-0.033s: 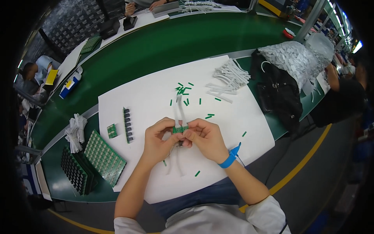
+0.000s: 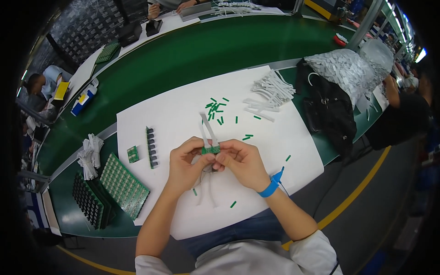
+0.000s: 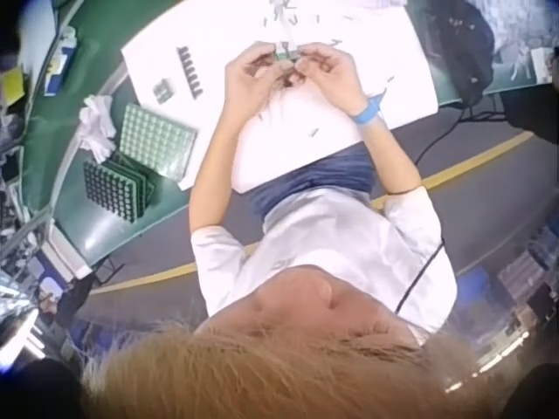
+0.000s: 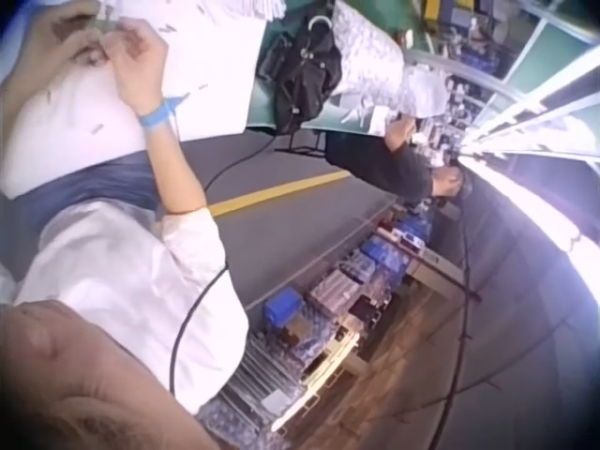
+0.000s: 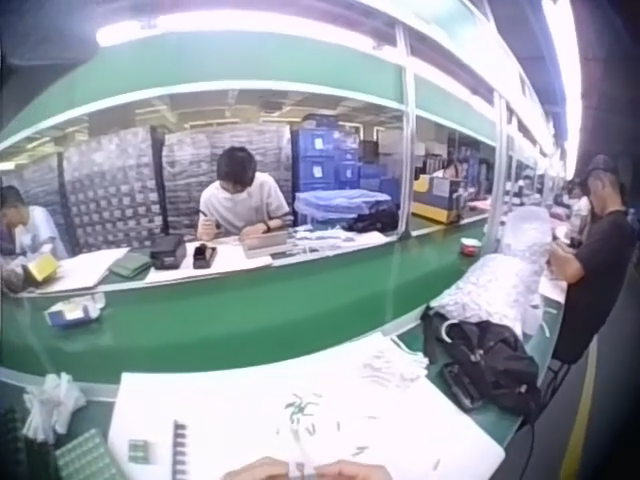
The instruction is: The person assembles electronic components and wire harnesses onto a printed circuit board by hand.
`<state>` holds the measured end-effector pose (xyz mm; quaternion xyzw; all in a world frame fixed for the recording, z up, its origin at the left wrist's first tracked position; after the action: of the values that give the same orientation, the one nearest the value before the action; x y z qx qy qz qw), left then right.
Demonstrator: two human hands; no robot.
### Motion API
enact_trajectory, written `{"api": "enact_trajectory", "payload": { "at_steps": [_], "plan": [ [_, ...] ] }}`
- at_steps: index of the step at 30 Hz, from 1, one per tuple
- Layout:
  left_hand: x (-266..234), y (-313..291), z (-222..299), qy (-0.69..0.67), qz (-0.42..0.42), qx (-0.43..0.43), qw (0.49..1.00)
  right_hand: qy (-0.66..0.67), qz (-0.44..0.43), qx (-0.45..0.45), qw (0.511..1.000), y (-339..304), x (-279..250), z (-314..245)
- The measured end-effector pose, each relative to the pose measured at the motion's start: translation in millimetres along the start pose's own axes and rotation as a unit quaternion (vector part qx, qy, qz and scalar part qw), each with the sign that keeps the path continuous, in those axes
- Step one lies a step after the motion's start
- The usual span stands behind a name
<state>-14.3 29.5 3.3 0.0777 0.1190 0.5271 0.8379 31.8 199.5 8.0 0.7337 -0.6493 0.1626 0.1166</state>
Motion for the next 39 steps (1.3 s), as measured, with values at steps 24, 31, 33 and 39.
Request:
{"api": "enact_trajectory", "payload": {
  "at_steps": [24, 31, 33, 39],
  "plan": [
    [-3, -1, -5, -0.238, 0.03, -0.106, 0.965, -0.088, -0.025, -0.011, 0.996, 19, -14, 1],
    [-12, 0, -4, -0.166, 0.117, -0.067, 0.977, -0.097, -0.035, -0.008, 0.995, 41, 5, -8],
    [-21, 3, -7, -0.145, 0.142, -0.055, 0.978, -0.112, -0.083, 0.002, 0.99, 62, 6, -15],
    [-37, 7, -10, -0.169, 0.209, -0.036, 0.963, -0.161, -0.191, 0.023, 0.968, 98, 22, -15]
  ]
}}
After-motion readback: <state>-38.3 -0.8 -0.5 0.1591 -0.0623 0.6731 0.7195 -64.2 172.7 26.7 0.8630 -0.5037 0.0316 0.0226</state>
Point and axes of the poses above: each hand's wrist, its own y-axis towards the middle knuckle, its own x-axis out of the palm, z = x × y, the point moved 2 cm from there along y, towards the middle knuckle
